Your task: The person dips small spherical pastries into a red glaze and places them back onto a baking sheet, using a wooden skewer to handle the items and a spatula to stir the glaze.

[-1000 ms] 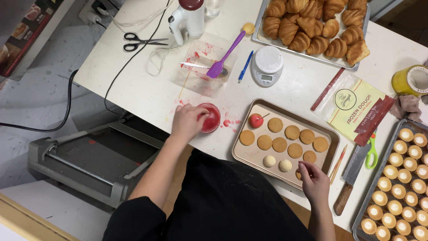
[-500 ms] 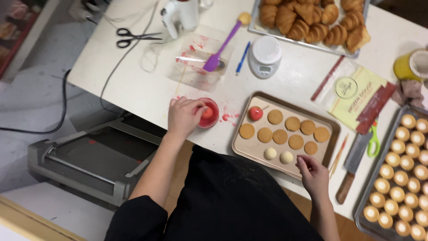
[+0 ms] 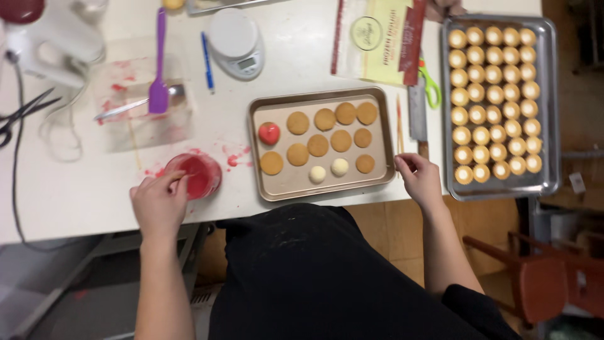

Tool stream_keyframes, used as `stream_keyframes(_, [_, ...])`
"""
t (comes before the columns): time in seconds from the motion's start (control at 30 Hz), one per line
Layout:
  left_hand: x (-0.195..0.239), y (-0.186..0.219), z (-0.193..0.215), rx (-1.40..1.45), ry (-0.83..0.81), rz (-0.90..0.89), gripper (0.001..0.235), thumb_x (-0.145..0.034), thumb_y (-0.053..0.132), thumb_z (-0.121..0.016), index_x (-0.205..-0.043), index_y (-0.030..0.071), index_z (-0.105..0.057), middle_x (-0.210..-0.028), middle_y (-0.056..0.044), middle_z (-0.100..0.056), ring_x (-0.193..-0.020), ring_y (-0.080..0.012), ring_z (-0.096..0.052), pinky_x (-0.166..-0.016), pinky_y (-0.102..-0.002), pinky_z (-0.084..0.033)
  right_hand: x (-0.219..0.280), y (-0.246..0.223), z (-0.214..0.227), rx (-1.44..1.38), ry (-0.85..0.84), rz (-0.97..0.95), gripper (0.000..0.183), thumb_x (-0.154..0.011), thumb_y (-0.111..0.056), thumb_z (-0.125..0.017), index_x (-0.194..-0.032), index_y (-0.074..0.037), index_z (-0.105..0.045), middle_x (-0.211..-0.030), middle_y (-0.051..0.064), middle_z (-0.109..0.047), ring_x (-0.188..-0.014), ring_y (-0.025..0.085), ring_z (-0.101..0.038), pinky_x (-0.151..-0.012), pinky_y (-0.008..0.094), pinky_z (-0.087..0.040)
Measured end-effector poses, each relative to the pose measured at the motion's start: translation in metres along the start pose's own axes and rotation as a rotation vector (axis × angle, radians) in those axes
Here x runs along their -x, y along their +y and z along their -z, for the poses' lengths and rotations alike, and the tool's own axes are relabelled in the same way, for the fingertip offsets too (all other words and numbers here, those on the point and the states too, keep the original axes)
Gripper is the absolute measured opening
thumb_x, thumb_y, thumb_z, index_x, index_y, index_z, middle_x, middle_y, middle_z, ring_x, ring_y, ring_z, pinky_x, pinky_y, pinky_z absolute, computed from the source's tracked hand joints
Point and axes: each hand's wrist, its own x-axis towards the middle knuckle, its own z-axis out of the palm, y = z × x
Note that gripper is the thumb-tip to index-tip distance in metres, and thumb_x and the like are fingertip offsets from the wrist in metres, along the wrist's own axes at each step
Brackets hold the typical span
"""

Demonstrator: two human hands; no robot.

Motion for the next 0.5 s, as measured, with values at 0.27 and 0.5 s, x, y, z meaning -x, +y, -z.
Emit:
stream_keyframes(0.27, [0.001,0.009,0.014,0.020,0.021,-0.022,0.009,-0.097,0.021,-0.078,-0.105,0.018,-0.080,-0.078,0.000,-0.068,-0.078,-0.0166,-0.061,-0.081,-0.035,-0.039,-0.021,0.050,0.003,0.288,0.155,-0.152,0.022,-0.098,-0.028,-0.072,-0.106,-0.008,-0.078,-0.090,0.009,-0.077,-0.080,0.023,-0.071,-0.073,0.035,-0.055])
stream_keyframes(0.5, [-0.002,0.010,0.011,-0.034,-0.008,-0.039,0.007,-0.097,0.022,-0.079,-0.104,0.019,-0.080,-0.076,0.000,-0.066,-0.076,-0.0181,-0.061,-0.079,-0.036,-0.039,-0.040,0.069,-0.029,0.622,-0.042,-0.441,0.026,-0.092,-0.040,-0.074,-0.098,-0.015,-0.078,-0.089,0.008,-0.077,-0.087,0.028,-0.072,-0.077,0.042,-0.057])
